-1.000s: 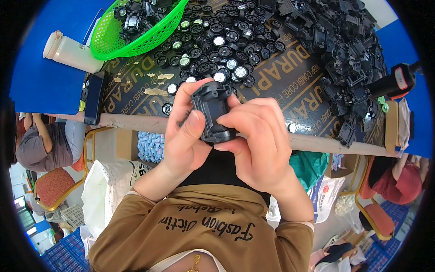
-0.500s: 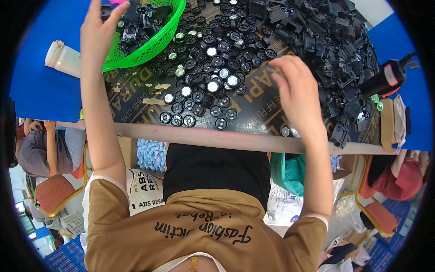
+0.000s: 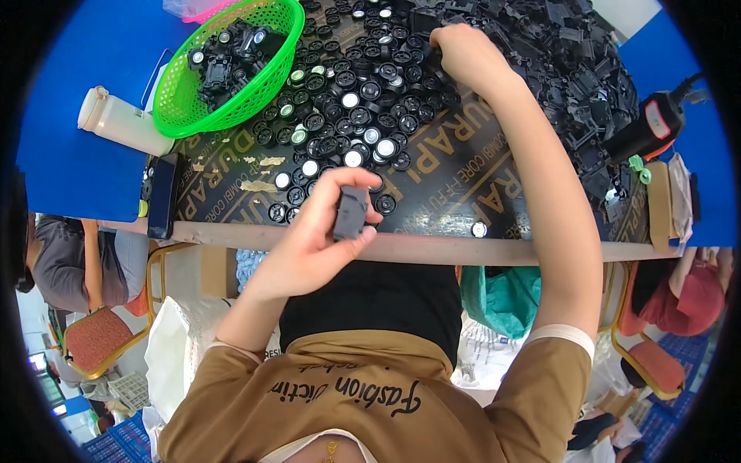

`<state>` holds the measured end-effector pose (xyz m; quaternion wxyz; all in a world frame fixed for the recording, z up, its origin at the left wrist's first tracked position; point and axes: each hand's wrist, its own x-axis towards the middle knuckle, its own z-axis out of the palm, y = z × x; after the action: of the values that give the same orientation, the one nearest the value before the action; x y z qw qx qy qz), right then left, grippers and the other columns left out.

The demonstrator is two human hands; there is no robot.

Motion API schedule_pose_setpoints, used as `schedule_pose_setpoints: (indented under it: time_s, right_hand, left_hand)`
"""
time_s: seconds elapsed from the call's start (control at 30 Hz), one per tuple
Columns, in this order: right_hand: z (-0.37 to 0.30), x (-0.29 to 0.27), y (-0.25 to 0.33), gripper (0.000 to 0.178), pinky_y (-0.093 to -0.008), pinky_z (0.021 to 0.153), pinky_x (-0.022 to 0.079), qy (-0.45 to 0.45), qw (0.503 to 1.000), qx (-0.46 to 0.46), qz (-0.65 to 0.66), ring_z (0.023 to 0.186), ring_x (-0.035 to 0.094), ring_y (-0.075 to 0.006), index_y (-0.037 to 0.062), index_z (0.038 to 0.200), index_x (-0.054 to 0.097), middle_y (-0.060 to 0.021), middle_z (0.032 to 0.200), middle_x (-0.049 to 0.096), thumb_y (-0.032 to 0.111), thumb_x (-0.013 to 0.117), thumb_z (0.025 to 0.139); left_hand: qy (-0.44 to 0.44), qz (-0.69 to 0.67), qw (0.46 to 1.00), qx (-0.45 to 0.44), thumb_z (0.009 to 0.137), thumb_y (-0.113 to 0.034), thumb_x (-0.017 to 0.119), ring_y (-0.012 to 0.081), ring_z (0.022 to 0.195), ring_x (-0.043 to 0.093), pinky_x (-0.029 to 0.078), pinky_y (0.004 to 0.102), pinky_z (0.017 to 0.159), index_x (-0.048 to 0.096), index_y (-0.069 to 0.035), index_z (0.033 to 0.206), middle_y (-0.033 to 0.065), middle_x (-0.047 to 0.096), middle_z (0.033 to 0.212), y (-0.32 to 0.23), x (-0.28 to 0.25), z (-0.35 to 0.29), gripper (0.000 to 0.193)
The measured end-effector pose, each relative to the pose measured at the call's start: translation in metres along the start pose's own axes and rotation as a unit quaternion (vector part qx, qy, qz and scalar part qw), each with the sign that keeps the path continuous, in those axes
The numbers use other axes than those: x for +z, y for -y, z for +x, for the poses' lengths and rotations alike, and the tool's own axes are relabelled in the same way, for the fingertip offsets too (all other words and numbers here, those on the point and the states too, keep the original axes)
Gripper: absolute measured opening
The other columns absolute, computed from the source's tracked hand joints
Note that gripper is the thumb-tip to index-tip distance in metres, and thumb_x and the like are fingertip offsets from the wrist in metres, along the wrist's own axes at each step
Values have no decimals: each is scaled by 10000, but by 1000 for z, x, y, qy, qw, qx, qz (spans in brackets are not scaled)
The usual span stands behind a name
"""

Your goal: Manually assembling small circular electronic components into black plastic housings at a factory workbench.

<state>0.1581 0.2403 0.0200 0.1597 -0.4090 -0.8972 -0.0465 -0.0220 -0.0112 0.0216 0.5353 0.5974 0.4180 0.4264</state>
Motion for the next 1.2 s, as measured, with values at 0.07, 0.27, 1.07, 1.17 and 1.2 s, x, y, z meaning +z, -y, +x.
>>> schedule_pose_setpoints:
  time_s: [0.07,0.27,1.07,1.17,1.2]
  right_hand:
    - [3,9,-6,276,-384,758,480,52,997,40,39,822,596,-338,25,1028,530,-159,833,622,43,618,768]
    - [-15,-4,9,242,-312,714,480,28,976,126,176,787,613,-215,25,1037,529,-106,803,612,46,565,799]
    - [-148,-78,126,259,-209,768,411,69,702,144,694,851,498,-73,20,1006,535,6,936,517,-20,635,771]
    - [-156,-76,132,189,-215,757,424,108,711,99,688,827,519,-95,5,897,572,-29,880,535,-61,647,736]
    - [-155,-80,132,189,-215,757,424,108,710,100,688,827,519,-95,5,897,572,-29,880,535,-61,647,736]
  left_hand:
    - [7,25,1000,-1,782,60,617,131,992,501,432,280,857,404,-50,1172,43,415,1053,7,0,-3,457]
    - [-53,3,998,29,685,-144,793,118,849,553,480,260,718,470,-42,1056,45,559,960,22,-4,-6,502]
    - [-75,116,981,134,601,-62,800,177,876,582,471,291,746,599,-37,1076,76,601,992,3,0,-2,516]
    - [-84,175,966,171,575,-73,787,204,827,587,469,297,718,612,-31,1051,72,621,920,-1,2,-1,509]
    - [-93,195,958,186,559,-73,776,219,806,586,468,303,706,616,-29,1039,72,628,886,-2,3,-1,507]
